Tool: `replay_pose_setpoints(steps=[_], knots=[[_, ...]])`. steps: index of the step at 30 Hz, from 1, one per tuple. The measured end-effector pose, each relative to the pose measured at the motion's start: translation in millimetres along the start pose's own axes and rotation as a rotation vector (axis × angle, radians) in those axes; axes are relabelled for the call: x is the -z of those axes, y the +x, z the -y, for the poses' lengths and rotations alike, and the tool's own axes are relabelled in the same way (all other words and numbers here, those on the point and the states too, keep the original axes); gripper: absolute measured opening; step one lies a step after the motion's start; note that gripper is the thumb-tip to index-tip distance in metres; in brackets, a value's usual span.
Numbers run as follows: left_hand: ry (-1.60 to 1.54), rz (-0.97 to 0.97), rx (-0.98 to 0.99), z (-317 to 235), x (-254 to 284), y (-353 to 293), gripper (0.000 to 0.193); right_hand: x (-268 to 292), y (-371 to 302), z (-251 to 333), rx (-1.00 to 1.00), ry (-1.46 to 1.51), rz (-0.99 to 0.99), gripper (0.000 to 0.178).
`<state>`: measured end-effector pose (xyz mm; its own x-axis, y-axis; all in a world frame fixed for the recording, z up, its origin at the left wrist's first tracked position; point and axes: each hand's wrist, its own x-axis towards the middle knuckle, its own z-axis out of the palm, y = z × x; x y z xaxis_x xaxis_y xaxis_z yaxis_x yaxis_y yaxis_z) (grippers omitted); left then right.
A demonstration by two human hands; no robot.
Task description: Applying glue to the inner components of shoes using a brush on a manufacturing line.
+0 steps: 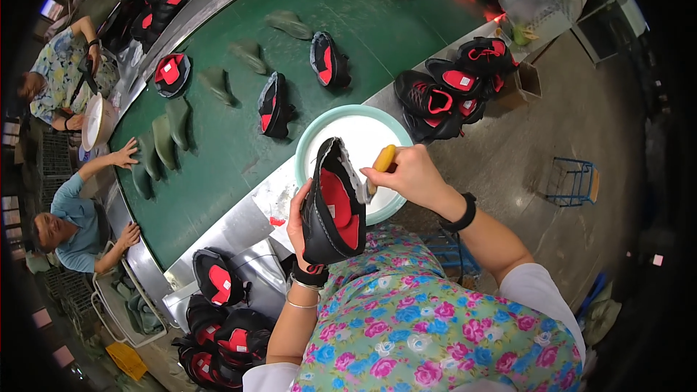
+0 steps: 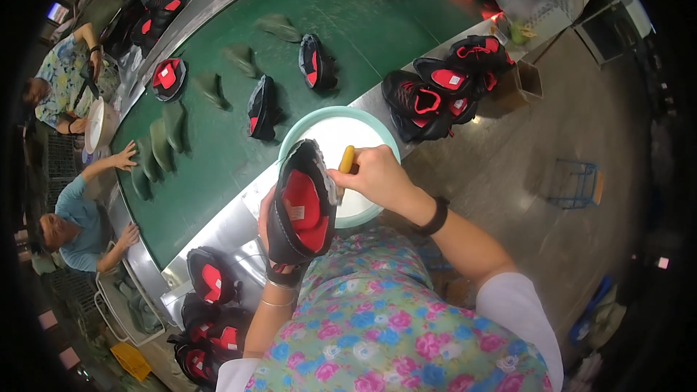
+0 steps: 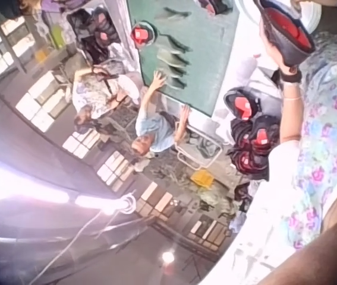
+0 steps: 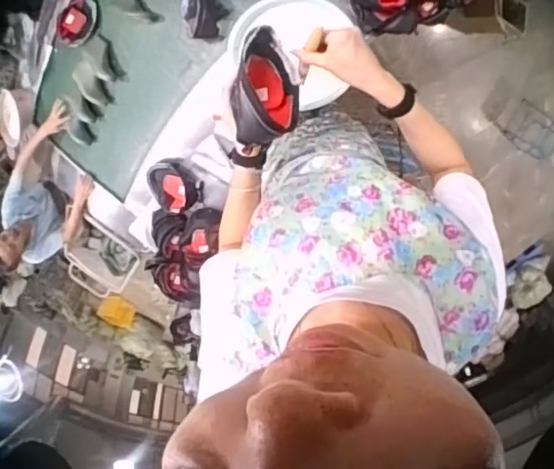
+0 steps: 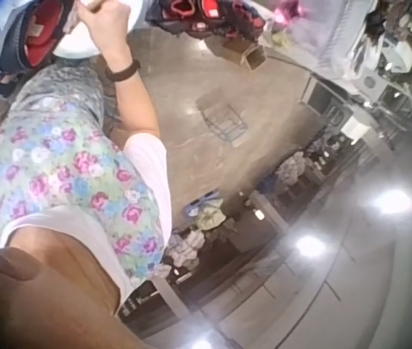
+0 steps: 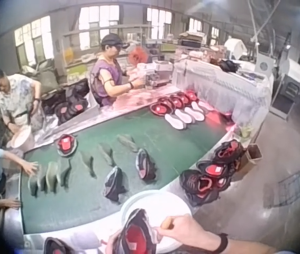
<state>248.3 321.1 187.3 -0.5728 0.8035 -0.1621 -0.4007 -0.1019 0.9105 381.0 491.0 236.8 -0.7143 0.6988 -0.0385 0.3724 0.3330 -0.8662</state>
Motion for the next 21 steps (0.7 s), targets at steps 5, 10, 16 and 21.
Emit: replay_pose_setpoints(steps=[5,10,16,21], knots=[[0.097,-0.004,-0.072,-6,10,7,0.057,22,-17,55,-0.192,0.253,0.146,0.025],[-0.026,-0.034,-0.08,-18,9,5,0.058,18,-22,54,-0.125,0.264,0.23,0.023],[0.105,-0.059,-0.056,-44,14,0,0.053,2,8,17,-0.091,0.119,0.058,0.027],[0.383,0.016,-0.086,-67,28,-11,0.049,-15,21,13,0.119,0.069,-0.118,0.027]])
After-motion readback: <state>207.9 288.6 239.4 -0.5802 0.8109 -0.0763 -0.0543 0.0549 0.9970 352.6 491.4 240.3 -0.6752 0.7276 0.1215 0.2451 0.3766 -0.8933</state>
